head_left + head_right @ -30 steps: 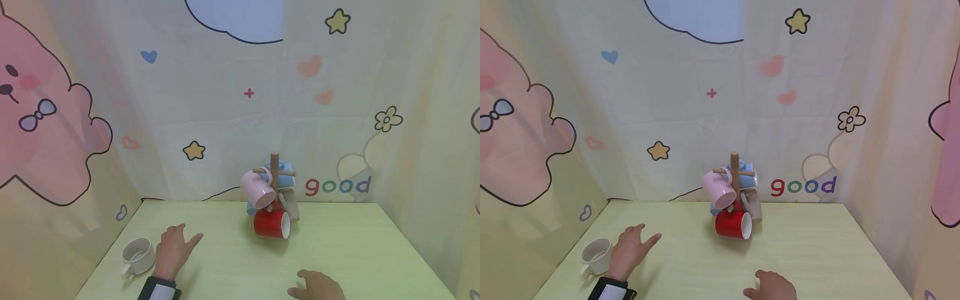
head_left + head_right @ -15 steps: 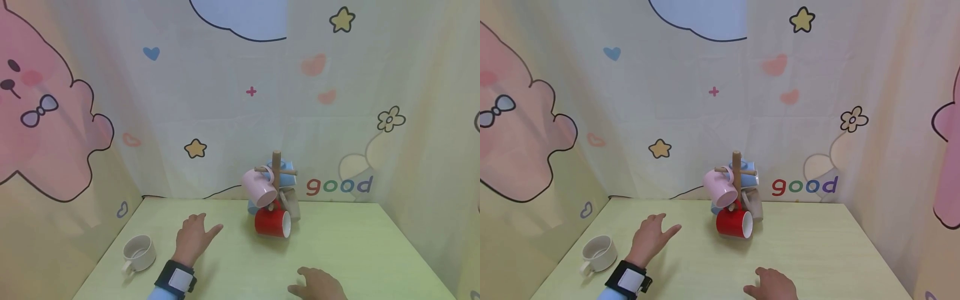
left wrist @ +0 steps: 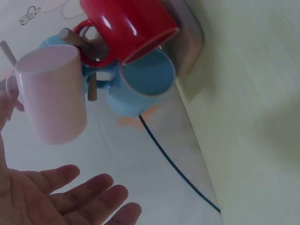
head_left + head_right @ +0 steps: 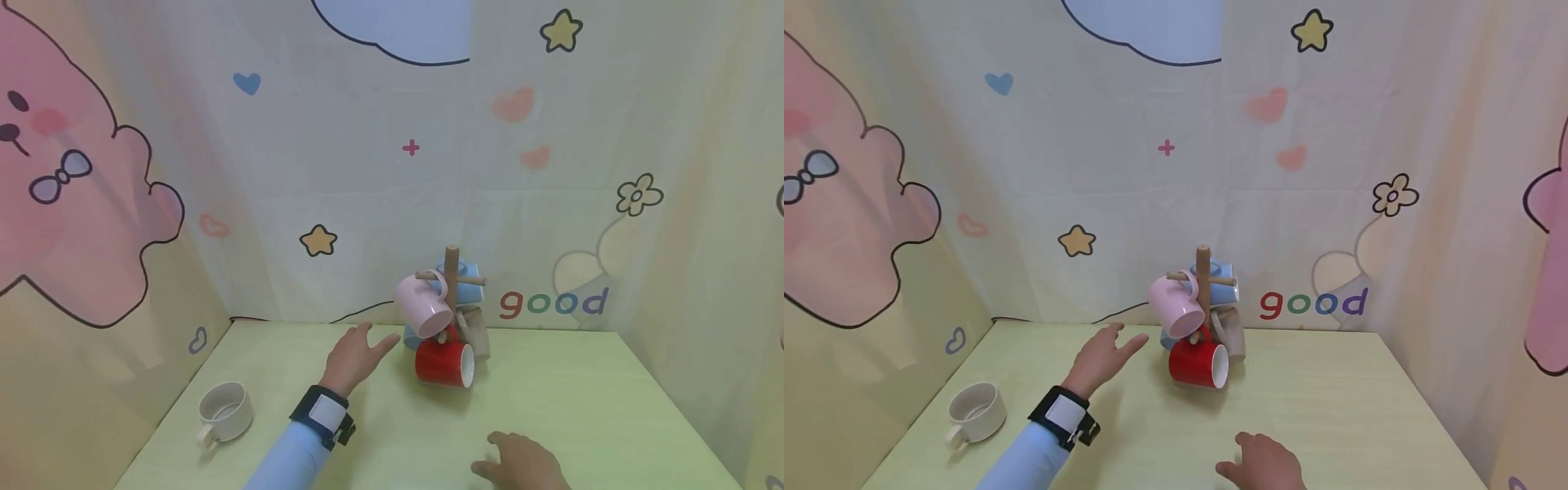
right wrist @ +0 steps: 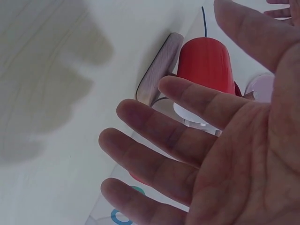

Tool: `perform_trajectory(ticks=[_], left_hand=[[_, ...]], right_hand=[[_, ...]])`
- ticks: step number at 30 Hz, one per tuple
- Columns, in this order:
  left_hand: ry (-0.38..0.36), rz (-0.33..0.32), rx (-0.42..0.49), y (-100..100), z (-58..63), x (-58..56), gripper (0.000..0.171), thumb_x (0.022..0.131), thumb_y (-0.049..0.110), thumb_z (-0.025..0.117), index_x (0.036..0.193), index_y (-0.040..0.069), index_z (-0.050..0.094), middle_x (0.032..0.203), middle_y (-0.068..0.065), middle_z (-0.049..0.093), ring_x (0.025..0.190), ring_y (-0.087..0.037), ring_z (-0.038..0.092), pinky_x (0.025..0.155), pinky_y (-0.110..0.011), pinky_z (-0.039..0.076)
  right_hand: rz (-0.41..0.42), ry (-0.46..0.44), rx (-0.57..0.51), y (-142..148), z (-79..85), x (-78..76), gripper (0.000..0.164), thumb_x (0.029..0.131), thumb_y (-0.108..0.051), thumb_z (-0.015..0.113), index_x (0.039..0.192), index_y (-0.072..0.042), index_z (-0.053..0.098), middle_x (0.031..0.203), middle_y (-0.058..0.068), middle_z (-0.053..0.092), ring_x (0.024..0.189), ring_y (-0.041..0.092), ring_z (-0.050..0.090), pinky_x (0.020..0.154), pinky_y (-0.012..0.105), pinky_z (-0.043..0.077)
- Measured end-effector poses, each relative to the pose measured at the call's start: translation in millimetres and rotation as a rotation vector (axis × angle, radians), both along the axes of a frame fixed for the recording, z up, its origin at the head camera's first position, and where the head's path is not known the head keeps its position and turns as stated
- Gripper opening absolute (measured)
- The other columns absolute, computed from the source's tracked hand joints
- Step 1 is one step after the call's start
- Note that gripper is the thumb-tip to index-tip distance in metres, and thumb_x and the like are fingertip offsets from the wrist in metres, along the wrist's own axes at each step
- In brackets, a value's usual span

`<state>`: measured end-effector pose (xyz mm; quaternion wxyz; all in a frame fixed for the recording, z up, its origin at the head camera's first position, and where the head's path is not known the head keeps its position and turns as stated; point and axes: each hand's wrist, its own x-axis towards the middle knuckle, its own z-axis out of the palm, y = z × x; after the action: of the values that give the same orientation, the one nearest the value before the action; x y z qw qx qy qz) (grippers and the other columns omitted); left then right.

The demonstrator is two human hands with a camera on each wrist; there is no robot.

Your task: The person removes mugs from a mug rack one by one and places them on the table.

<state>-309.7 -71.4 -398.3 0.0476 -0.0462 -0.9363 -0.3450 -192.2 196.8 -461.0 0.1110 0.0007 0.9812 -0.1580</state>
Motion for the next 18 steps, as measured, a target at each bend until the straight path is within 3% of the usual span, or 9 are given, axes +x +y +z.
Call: perform_trajectory(ticks=[6, 10, 16, 18], left_hand=[[-0.077, -0.048, 0.144, 14.8, 9.5, -15.3, 0.088, 0.091, 0.068, 0.052, 0.147, 0.001, 0.043, 0.145, -0.021, 0.049, 0.130, -0.041, 0.048, 0.101, -0.060, 0.042], [-0.110, -0.059, 0.190, 21.5, 14.2, -23.2, 0.090, 0.091, 0.069, 0.050, 0.148, 0.000, 0.040, 0.143, -0.022, 0.051, 0.127, -0.040, 0.052, 0.098, -0.059, 0.044], [-0.137, -0.085, 0.246, 29.8, 19.9, -33.4, 0.095, 0.092, 0.073, 0.044, 0.148, -0.004, 0.038, 0.146, -0.024, 0.046, 0.131, -0.042, 0.047, 0.102, -0.059, 0.041], [-0.160, -0.082, 0.269, 32.1, 20.0, -37.8, 0.098, 0.091, 0.075, 0.042, 0.148, -0.004, 0.038, 0.145, -0.024, 0.047, 0.125, -0.041, 0.052, 0.101, -0.057, 0.043]], right_hand=[[0.001, 0.024, 0.007, 1.4, 2.9, -0.3, 0.057, 0.081, -0.047, 0.077, 0.115, -0.003, 0.067, 0.100, 0.010, 0.069, 0.092, 0.030, 0.063, 0.082, 0.054, 0.052], [0.006, 0.026, 0.015, 1.5, 4.9, -0.7, 0.057, 0.081, -0.047, 0.077, 0.116, -0.002, 0.067, 0.100, 0.010, 0.069, 0.093, 0.031, 0.063, 0.082, 0.055, 0.052], [0.013, 0.039, 0.028, 1.6, 8.1, -0.4, 0.058, 0.081, -0.047, 0.077, 0.116, -0.002, 0.067, 0.100, 0.011, 0.069, 0.094, 0.032, 0.063, 0.082, 0.055, 0.052], [0.019, 0.051, 0.029, 1.6, 9.0, -0.2, 0.058, 0.081, -0.047, 0.077, 0.116, -0.002, 0.067, 0.099, 0.011, 0.069, 0.093, 0.031, 0.063, 0.081, 0.055, 0.052]])
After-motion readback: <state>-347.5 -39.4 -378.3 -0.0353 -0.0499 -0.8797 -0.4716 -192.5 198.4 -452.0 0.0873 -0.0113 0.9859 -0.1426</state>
